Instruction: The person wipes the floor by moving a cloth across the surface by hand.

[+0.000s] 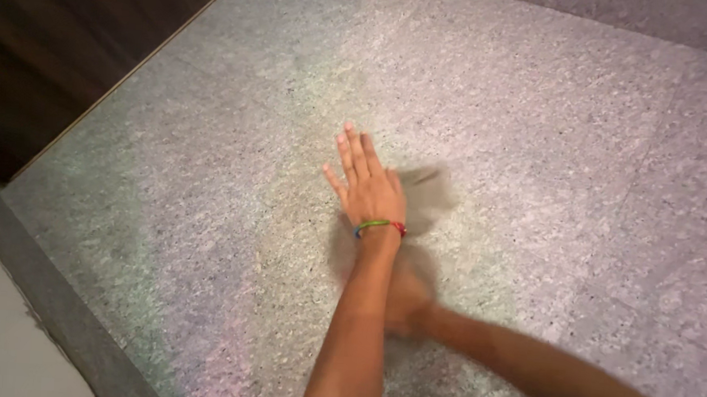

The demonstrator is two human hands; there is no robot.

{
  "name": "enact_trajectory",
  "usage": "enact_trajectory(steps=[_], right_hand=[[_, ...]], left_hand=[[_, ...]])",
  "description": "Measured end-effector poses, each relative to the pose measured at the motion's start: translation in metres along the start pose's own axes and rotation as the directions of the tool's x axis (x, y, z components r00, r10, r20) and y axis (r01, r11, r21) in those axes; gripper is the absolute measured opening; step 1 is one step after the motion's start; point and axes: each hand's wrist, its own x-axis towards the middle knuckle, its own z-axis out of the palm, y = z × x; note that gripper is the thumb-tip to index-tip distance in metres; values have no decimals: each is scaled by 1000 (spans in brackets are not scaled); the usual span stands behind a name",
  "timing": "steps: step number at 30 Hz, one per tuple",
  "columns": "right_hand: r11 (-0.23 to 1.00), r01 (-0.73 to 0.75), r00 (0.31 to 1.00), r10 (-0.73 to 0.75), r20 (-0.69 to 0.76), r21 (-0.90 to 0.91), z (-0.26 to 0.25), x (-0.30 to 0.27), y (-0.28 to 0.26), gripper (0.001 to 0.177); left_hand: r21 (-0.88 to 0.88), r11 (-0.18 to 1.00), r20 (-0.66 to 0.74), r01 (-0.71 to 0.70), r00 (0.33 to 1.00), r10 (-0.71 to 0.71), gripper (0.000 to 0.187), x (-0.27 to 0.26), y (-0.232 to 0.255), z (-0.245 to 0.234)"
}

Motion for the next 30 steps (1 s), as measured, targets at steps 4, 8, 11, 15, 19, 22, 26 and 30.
enact_trajectory(steps=[4, 8, 11, 15, 19, 22, 26, 30], right_hand=[[876, 477, 843, -432, -321, 71, 27, 26, -47, 60], [940, 325, 942, -312, -123, 104, 7, 77, -10, 64], [998, -1, 997, -3, 75, 58, -11, 119, 39, 69], [922, -385, 910, 384, 155, -23, -40, 133, 156, 75], [726, -685, 724, 669, 170, 58, -69, 87, 277, 78], [553, -829, 559, 819, 129, 81, -80, 18, 334, 77], [312, -931, 332, 940, 84, 191, -79, -76, 379, 81], [126, -949, 134, 991, 8, 288, -62, -155, 380, 82]], left_hand=[[-21, 996, 48, 89, 995, -88, 78, -9, -1, 4], [-51, 985, 69, 166, 984, -162, 78, -8, -3, 5], [-51, 984, 2, 170, 985, -170, 79, -7, 2, 7], [-47, 990, -28, 132, 991, -134, 76, 0, 2, 13], [-83, 989, 13, 126, 992, -126, 78, -6, 18, 26], [-83, 991, 16, 106, 994, -105, 77, -10, 37, 37], [-87, 993, 42, 85, 996, -82, 76, -13, 73, 44], [-161, 987, 51, 17, 999, -9, 79, -18, 114, 32]])
